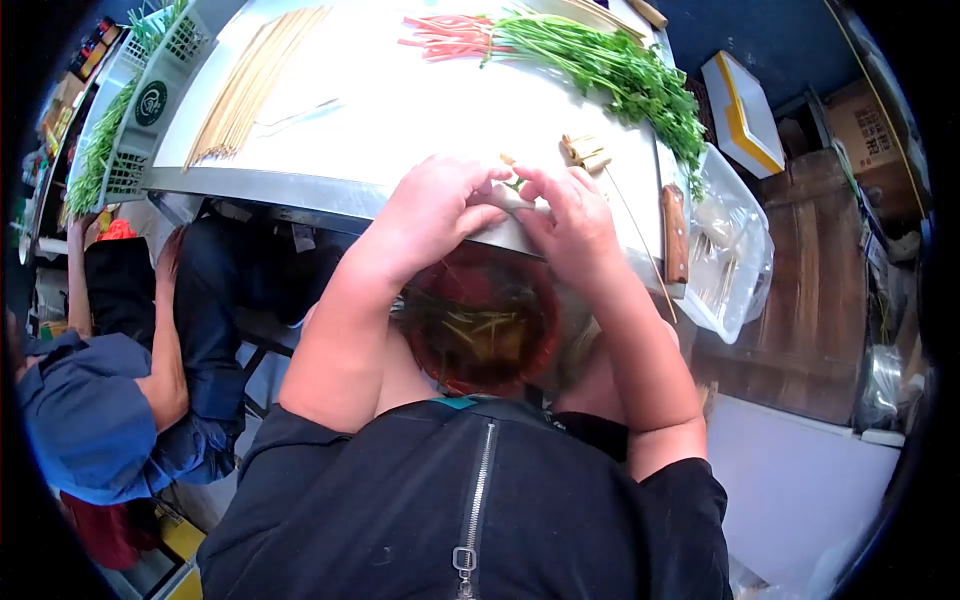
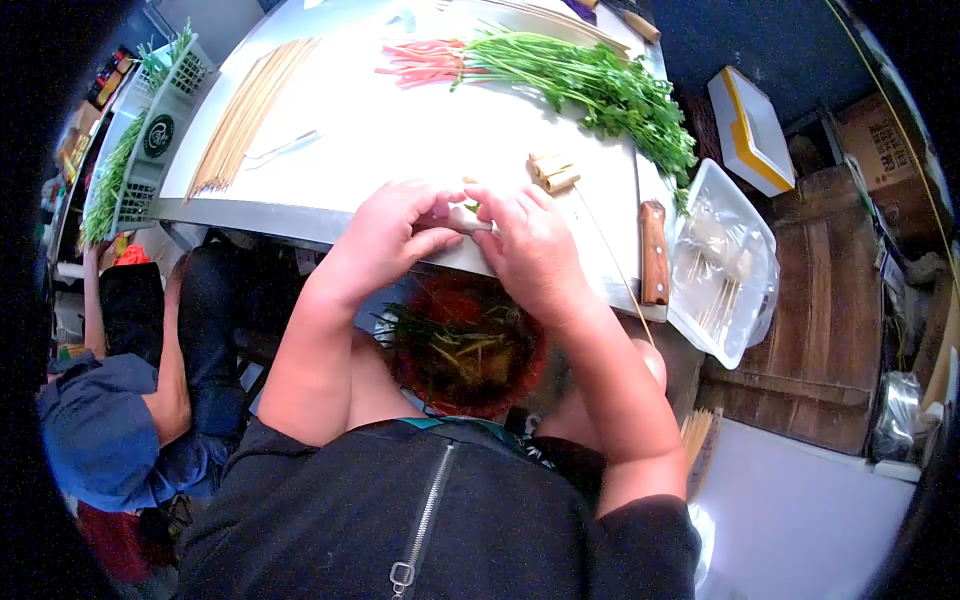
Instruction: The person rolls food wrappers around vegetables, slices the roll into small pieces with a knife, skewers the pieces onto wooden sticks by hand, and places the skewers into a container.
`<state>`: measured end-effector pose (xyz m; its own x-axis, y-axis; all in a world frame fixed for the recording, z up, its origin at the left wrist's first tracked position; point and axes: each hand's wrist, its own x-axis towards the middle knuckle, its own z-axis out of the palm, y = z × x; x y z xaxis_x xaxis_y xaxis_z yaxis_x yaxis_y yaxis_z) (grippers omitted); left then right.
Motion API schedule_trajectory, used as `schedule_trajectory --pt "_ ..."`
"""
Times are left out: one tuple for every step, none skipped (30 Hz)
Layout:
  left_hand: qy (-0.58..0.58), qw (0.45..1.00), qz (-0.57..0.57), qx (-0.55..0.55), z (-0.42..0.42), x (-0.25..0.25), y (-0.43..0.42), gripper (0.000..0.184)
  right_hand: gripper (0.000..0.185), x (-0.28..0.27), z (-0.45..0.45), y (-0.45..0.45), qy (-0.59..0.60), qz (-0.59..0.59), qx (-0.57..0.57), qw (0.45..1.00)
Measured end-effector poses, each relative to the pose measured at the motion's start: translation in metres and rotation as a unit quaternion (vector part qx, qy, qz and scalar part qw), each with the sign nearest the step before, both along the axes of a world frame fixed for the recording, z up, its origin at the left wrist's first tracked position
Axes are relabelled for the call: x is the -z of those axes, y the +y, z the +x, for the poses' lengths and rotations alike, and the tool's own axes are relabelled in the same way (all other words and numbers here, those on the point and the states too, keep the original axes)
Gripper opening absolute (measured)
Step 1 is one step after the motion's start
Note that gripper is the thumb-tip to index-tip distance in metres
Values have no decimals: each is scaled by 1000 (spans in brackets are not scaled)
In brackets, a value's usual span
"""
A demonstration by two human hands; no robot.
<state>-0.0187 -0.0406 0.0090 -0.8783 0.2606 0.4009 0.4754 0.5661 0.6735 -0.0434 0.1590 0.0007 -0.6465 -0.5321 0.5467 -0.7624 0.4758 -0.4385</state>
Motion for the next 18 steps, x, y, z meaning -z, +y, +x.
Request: schedule_trajectory --pt "-2 1000 1 4 -1 2 2 15 44 0 1 1 -2 1 4 1000" --pt "37 999 -31 15 -2 5 1 15 44 1 1 1 1 -7 -3 1000" --pt "75 995 -63 26 -3 7 0 15 45 2 0 1 3 -16 -12 1000" --pt "73 995 -64 26 -2 8 0 15 45 1 2 1 1 -17 -11 1000" --pt "70 995 -69 31 -2 8 0 15 43 0 3 2 -7 -19 -12 1000" --pt "66 994 -74 36 -1 8 0 14 42 -1 5 3 -14 -21 -12 1000" --pt "62 995 -74 39 1 7 0 14 42 -2 6 4 -18 -21 -9 1000" --pt "64 994 -83 38 2 6 0 13 37 -2 7 5 -35 -20 -11 999" --pt "67 993 -93 36 3 5 1 12 32 -2 8 6 -51 -19 -13 998" --pt "65 993 -93 39 3 3 3 12 32 -2 8 8 -52 -19 -11 998" --pt "66 992 -105 32 3 1 4 11 25 -2 7 8 -56 -14 -9 998" --pt "68 991 -117 25 3 1 4 11 18 -1 6 9 -60 -10 -7 998" --pt "66 990 -117 27 2 2 5 11 18 1 4 9 -62 -11 -6 998" --pt "57 989 -131 25 -2 3 4 12 13 3 0 9 -42 -11 -10 999" --pt "47 988 -143 24 -5 4 4 13 9 5 -1 9 -22 -11 -13 1000" --pt "46 988 -144 26 -8 4 4 13 9 5 -1 8 -23 -11 -11 1000" --pt "27 990 -136 23 -10 4 4 13 7 4 0 8 -20 7 9 1000" --pt "8 991 -128 21 -11 3 4 14 7 3 0 7 -16 26 29 999"
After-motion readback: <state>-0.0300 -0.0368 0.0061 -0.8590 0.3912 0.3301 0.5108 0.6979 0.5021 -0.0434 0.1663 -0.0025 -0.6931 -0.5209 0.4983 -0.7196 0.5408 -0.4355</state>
